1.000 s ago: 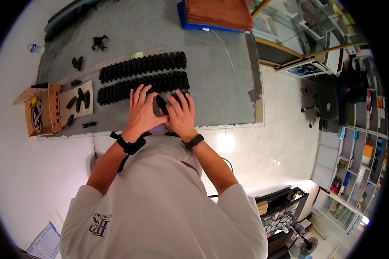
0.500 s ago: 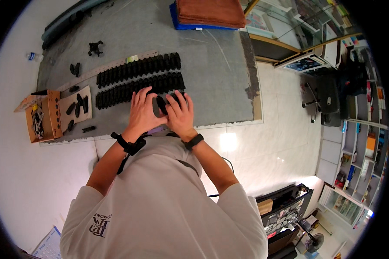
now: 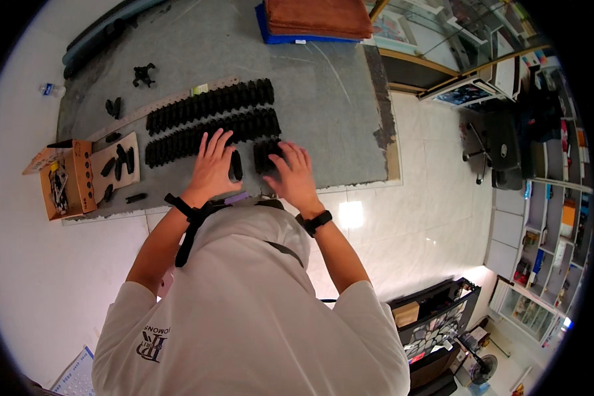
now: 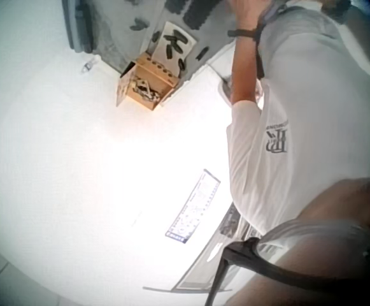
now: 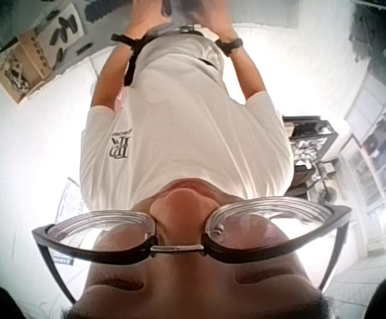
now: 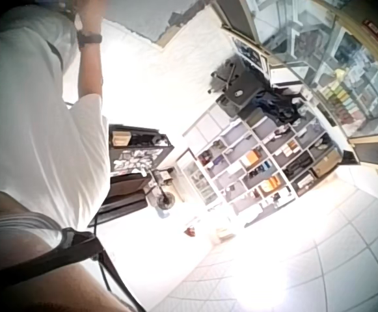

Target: The person picks up black plastic components from a box and a tray by hand and arranges them into neat rows on a workbench.

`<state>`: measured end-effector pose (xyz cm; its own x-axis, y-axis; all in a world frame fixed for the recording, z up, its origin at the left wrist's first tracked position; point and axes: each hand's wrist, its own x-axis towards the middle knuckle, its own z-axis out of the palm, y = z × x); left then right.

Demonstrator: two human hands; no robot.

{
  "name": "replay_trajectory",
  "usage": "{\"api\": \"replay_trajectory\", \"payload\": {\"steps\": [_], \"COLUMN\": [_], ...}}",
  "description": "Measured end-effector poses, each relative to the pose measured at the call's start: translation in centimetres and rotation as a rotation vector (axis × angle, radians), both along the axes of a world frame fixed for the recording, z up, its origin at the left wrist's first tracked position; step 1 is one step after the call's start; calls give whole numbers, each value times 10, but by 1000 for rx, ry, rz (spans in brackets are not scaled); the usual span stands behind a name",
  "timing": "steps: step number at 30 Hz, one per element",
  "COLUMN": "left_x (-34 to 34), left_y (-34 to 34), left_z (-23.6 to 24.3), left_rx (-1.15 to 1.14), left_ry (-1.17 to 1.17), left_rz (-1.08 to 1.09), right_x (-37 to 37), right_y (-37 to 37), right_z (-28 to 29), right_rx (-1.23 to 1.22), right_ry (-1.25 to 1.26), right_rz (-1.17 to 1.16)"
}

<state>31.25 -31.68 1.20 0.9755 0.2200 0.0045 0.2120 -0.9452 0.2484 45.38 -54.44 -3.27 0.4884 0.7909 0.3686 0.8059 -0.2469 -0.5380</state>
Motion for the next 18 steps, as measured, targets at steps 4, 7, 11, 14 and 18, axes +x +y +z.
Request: {"api": "replay_trajectory", "payload": {"steps": [4, 7, 11, 14, 18], "left_x": [2, 7, 14, 19, 23], "left_y": [0, -2, -4, -5, -7], "left_z": [-10, -16, -21, -21, -21], "left_rx": [21, 33, 35, 38, 33], "left_ry": [66, 70, 47, 59, 50], "left_rz": [-69, -94, -101, -101, -91], "right_x": [14, 23, 29, 30, 28], "right_y": [-19, -27, -27, -26, -24], "right_z": [-7, -17, -28, -32, -32], "right_rx": [-92, -172, -222, -234, -275], "right_ry": [-25, -7, -3, 1, 12], "right_rz": [-48, -60, -57, -70, -69]}}
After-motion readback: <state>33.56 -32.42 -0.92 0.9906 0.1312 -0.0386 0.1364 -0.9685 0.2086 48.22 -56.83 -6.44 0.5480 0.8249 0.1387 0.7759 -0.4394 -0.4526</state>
